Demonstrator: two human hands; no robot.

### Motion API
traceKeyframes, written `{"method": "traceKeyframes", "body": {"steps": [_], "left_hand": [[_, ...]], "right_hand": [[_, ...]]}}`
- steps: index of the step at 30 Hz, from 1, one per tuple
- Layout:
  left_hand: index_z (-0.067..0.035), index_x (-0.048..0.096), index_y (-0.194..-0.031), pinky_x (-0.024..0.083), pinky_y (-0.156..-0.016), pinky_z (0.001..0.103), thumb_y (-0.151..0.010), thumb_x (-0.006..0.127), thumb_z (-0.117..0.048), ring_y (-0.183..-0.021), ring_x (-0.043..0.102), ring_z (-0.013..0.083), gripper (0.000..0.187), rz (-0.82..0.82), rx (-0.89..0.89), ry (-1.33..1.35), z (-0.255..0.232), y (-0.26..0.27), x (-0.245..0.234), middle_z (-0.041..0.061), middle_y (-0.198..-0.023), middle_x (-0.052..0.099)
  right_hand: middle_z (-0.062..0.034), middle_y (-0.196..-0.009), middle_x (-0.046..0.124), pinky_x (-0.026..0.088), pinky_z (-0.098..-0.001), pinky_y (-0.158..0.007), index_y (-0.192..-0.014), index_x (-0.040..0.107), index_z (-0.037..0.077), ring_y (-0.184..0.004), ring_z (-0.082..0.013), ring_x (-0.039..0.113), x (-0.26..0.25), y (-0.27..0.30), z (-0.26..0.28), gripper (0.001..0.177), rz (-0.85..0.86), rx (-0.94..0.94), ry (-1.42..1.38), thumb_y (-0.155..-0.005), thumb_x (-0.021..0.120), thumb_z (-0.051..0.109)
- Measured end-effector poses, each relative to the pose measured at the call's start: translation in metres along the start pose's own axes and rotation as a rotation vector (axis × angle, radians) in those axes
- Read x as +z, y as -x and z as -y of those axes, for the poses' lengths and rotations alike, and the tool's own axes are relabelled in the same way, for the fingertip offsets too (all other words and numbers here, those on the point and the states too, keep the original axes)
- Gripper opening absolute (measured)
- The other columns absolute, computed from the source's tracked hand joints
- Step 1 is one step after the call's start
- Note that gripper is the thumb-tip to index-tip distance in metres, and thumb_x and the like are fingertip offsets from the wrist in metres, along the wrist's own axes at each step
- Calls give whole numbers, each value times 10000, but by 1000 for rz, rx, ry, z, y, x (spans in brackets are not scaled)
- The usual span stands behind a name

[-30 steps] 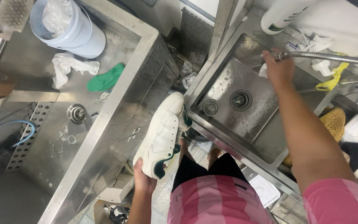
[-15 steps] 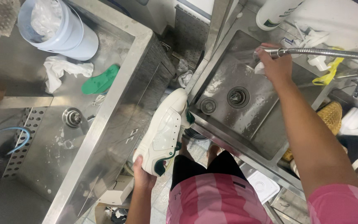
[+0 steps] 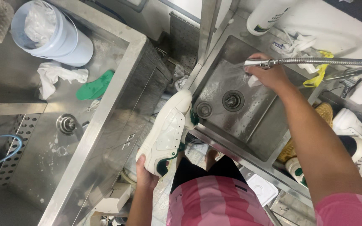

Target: The person cleans a white sneaker with green accents using a white cloth, a handheld spray bottle, and a hose nozzle. They wipe the upper and sole, spray the sole with liquid, rinse it under running water, and wipe it dry.

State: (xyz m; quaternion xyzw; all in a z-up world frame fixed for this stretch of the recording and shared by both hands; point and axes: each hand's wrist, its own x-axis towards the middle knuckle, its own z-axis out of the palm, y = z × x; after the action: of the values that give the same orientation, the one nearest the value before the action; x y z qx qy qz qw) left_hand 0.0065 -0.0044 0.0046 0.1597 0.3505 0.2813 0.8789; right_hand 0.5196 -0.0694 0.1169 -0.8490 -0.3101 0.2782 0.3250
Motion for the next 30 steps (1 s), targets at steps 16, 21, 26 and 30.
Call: {"method": "traceKeyframes", "body": {"steps": [16, 21, 26, 30], "left_hand": [[-17, 460, -1441, 620, -735, 444, -816, 675, -591, -1040, 698, 323, 876, -53, -22, -46, -4, 4, 5, 191, -1258, 647], [-116, 418, -1389, 622, -742, 495, -823, 684, -550, -1071, 676, 333, 761, -52, -7, -18, -6, 2, 6, 163, -1288, 598], [-110, 434, -1350, 619, -750, 507, -855, 708, -509, -1066, 671, 348, 692, 51, 12, 10, -8, -2, 2, 182, -1274, 594], [-96, 455, -1337, 613, -726, 495, -843, 721, -507, -1023, 677, 341, 696, 54, 12, -1, -11, -6, 3, 187, -1243, 613]], "right_hand": [[-87, -1170, 731, 507, -434, -938, -1358, 672, 277, -1080, -330, 674, -39, 29, -41, 576, -225, 269, 646, -833, 778, 489], [-98, -1180, 728, 509, -460, -904, -1372, 657, 284, -1067, -336, 673, -42, 27, -52, 573, -193, 311, 733, -854, 768, 503], [-119, -1200, 722, 522, -467, -893, -1335, 689, 261, -1063, -347, 680, -52, 39, -72, 560, -216, 264, 784, -837, 789, 497], [-136, -1168, 732, 533, -492, -853, -1365, 671, 257, -1043, -366, 688, -55, 47, -78, 577, -169, 309, 861, -851, 773, 498]]}}
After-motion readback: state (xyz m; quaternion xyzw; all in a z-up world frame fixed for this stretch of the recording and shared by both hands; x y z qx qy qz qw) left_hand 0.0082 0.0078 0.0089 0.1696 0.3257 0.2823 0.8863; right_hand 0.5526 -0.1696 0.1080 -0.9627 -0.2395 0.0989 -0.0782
